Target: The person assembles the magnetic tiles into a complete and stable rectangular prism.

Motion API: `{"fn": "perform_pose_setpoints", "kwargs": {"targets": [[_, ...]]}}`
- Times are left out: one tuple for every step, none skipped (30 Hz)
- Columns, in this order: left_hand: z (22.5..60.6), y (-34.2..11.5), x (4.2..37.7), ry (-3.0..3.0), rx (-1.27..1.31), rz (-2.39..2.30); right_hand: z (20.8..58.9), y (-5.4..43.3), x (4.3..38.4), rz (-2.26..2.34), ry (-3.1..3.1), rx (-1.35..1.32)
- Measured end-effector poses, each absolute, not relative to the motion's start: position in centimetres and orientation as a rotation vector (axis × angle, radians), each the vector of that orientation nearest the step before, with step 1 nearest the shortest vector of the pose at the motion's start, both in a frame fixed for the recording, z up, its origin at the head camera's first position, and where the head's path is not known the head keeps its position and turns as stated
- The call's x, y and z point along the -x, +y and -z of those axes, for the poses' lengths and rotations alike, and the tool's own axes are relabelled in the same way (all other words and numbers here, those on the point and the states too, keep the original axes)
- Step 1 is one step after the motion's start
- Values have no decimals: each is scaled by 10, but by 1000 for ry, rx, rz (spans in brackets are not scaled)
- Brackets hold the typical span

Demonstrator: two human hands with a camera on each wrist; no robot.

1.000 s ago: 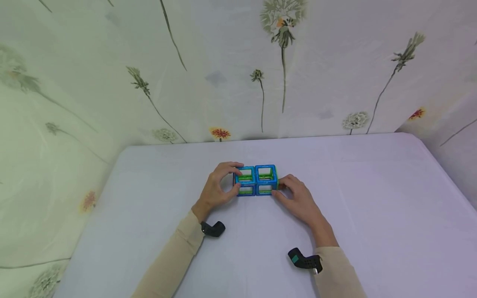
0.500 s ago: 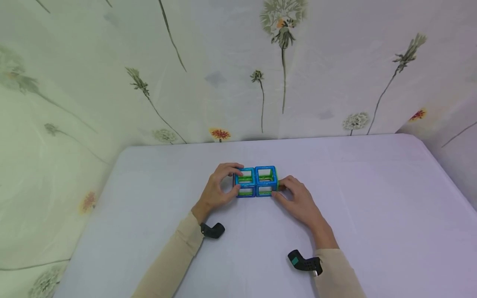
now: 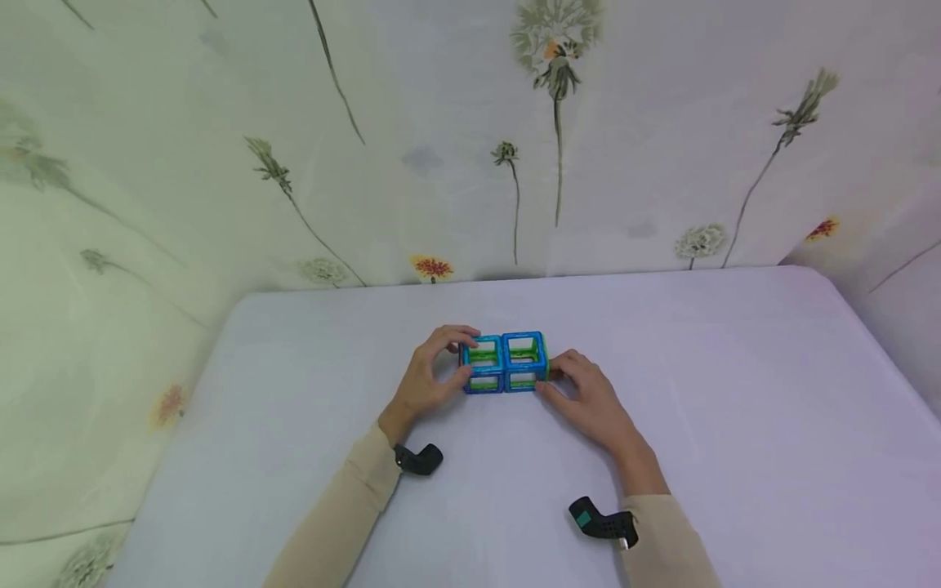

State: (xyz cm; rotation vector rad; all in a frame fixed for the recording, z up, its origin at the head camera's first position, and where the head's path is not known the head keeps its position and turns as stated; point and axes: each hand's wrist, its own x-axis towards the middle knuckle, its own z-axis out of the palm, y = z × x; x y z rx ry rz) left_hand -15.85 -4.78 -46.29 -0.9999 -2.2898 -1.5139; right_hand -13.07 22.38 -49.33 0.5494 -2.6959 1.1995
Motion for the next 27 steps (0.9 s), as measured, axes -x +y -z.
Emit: {"fn": "perform_pose_setpoints", "kwargs": {"targets": [[458,-48,156,-2272,1000,1544,494,224,130,-1196,-2694,-551],[457,-48,156,-2250,1003,1571,494,224,130,-1194,-2694,-550],[457,-48,155,-2235,998,1601,494,224,129,-1194,-2693,-551],[457,-49,155,-2224,988,1631,494,224,129,-1195,-2694,-550],[456,-49,155,-2219,975,1660,495,224,129,-1195,-2696,-550],[455,-49,155,-2217,957,1682,495,224,130,-1194,-2697,-550],[455,-48,155,-2216,940,1699,495,224,130,-1193,-2697,-550],[455,-48,155,-2219,924,1704,495,225,130,-1191,-2695,-556],[455,-47,156,-2223,911,1709,495,226,131,-1190,-2694,-560],[456,-46,157,-2228,896,1712,495,227,131,-1191,-2690,-565],[457,-45,158,-2235,883,1716,496,228,132,-1189,-2687,-570],[458,-45,159,-2242,869,1717,496,228,133,-1187,-2684,-571],[460,-44,160,-2248,857,1715,497,229,133,-1182,-2680,-573],[463,-43,162,-2256,846,1718,497,230,134,-1177,-2678,-570],[467,-43,165,-2265,834,1721,498,230,134,-1180,-2681,-561],[472,-42,167,-2277,816,1718,498,231,134,-1183,-2684,-554],[476,-41,169,-2290,800,1715,499,230,133,-1187,-2688,-546],[480,-41,170,-2300,784,1714,500,230,133,-1195,-2691,-537],[485,-41,172,-2314,768,1713,500,230,132,-1200,-2697,-529],[489,-41,174,-2328,751,1712,501,229,131,-1208,-2703,-522],[491,-41,174,-2344,733,1703,501,229,131,-1214,-2705,-520],[493,-42,174,-2358,714,1701,502,228,131,-1218,-2708,-517],[494,-42,174,-2368,696,1702,502,228,130,-1220,-2710,-514],[495,-43,174,-2375,680,1706,503,227,130,-1219,-2712,-511],[495,-43,175,-2383,664,1703,503,227,130,-1219,-2713,-507],[496,-43,174,-2387,646,1702,503,227,130,-1223,-2712,-505],[496,-44,174,-2393,624,1700,504,226,130,-1223,-2712,-505]]}}
